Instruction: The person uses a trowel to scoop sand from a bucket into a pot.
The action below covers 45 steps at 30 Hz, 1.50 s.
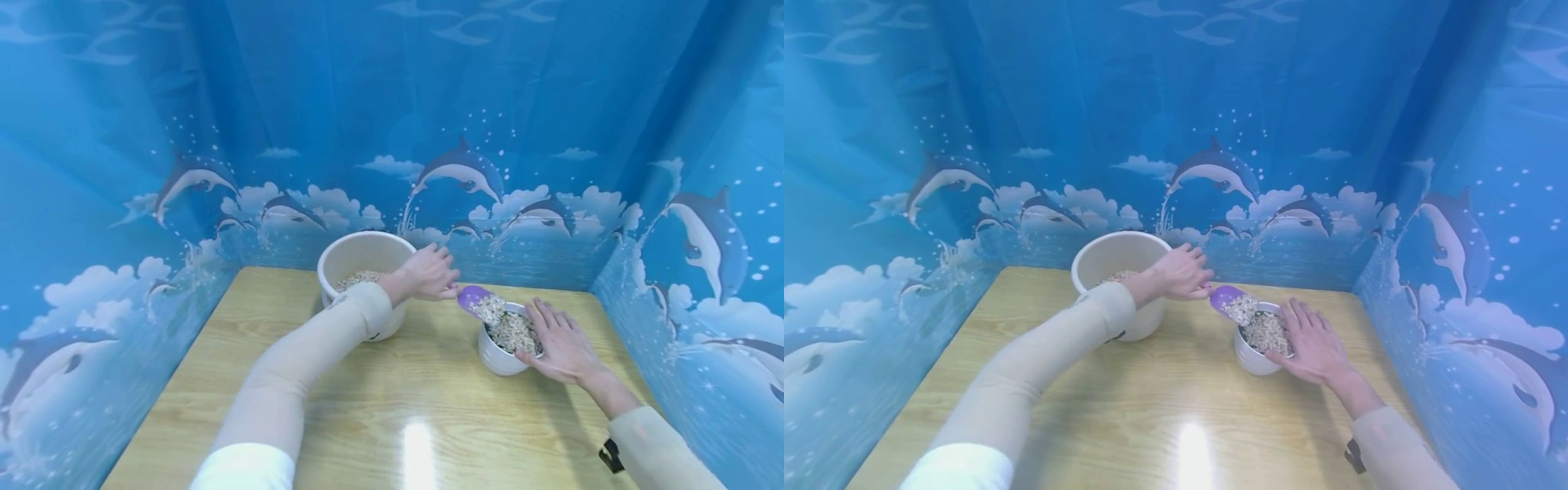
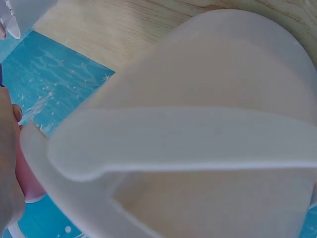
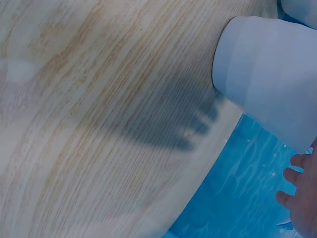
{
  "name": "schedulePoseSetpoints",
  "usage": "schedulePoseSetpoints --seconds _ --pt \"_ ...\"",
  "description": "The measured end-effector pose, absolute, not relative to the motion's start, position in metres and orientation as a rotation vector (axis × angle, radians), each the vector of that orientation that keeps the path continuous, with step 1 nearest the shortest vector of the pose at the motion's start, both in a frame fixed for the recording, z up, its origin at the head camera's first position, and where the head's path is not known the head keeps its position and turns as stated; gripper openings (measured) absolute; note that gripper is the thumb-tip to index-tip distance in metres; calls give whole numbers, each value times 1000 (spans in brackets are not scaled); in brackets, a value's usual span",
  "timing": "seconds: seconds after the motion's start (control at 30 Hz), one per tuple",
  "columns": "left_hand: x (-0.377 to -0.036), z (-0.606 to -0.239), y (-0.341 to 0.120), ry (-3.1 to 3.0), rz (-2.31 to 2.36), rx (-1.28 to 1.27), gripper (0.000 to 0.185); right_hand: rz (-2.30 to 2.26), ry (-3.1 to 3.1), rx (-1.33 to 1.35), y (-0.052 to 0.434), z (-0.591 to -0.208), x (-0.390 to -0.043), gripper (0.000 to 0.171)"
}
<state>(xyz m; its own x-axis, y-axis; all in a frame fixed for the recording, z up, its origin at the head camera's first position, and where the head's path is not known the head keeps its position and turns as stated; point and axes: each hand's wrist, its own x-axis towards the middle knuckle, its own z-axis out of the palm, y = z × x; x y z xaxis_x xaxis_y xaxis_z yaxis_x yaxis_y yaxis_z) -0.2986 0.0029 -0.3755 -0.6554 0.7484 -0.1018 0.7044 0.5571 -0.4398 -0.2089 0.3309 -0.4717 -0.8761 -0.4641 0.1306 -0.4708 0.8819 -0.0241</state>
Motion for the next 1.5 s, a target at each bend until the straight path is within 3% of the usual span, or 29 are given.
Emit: schedulePoseSetpoints --seconds 1.5 --pt "-303 -380 28 -2530 1021 -1187 66 48 -2945 690 335 -472 -207 101"
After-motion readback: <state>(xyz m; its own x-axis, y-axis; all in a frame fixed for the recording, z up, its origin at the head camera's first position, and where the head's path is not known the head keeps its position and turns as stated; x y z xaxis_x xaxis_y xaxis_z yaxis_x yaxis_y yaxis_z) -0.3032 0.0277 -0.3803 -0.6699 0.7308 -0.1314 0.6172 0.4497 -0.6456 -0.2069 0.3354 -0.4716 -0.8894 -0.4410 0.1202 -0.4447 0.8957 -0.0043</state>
